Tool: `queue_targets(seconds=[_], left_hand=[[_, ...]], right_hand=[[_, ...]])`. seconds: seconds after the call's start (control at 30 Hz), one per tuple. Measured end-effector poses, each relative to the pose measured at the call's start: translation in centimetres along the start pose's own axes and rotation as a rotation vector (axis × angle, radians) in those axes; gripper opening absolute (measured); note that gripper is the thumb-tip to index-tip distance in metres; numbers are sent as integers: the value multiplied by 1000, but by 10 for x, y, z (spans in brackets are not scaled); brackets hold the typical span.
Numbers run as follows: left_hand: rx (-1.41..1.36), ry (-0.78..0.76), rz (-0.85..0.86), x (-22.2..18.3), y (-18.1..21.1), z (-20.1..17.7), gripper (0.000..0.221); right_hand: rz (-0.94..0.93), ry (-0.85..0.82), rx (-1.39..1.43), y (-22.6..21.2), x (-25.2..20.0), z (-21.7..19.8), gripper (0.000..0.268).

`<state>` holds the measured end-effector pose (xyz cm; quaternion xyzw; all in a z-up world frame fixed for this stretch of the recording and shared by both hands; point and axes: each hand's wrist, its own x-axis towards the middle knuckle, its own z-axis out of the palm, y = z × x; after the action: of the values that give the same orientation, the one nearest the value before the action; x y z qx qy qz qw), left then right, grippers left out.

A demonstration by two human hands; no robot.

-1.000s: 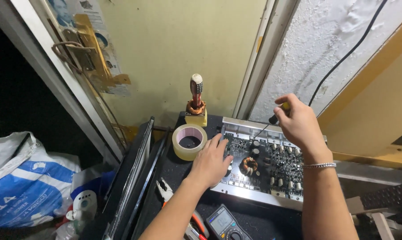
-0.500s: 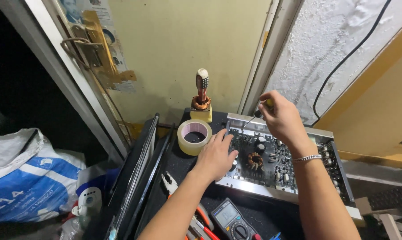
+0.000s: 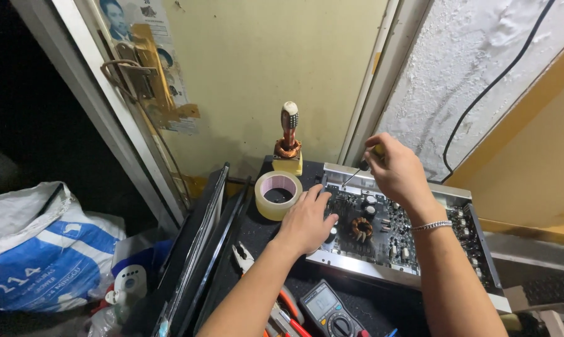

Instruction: Removing the outer casing and working on the internal components of an electronic amplifier using a screwdriver.

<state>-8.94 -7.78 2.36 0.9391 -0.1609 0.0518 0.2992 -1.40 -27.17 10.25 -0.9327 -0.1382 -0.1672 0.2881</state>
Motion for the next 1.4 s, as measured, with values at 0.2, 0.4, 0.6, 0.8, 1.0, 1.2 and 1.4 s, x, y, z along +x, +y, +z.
queue_targets(seconds=[0.2, 0.4, 0.6, 0.8, 1.0, 1.2, 1.4], left_hand=[[6, 8, 9, 0, 0, 1, 55], [-1, 12, 10, 2, -3, 3, 55], [10, 11, 14, 1, -3, 2, 55], [14, 3, 10, 2, -4, 3, 55], [29, 10, 10, 3, -5, 5, 55], [40, 2, 22, 5, -6, 7, 55], [45, 7, 16, 5, -9, 10, 55]], right_hand=[[22, -2, 6, 2, 0, 0, 25], [-23, 43, -5, 8, 3, 4, 24], [-18, 45, -8, 11, 3, 5, 23], [-5, 35, -3, 9, 3, 3, 24], [-2, 22, -9, 14, 5, 6, 24], [45, -30, 63, 11, 8, 7, 26], [104, -81, -441, -16, 38, 8, 46]])
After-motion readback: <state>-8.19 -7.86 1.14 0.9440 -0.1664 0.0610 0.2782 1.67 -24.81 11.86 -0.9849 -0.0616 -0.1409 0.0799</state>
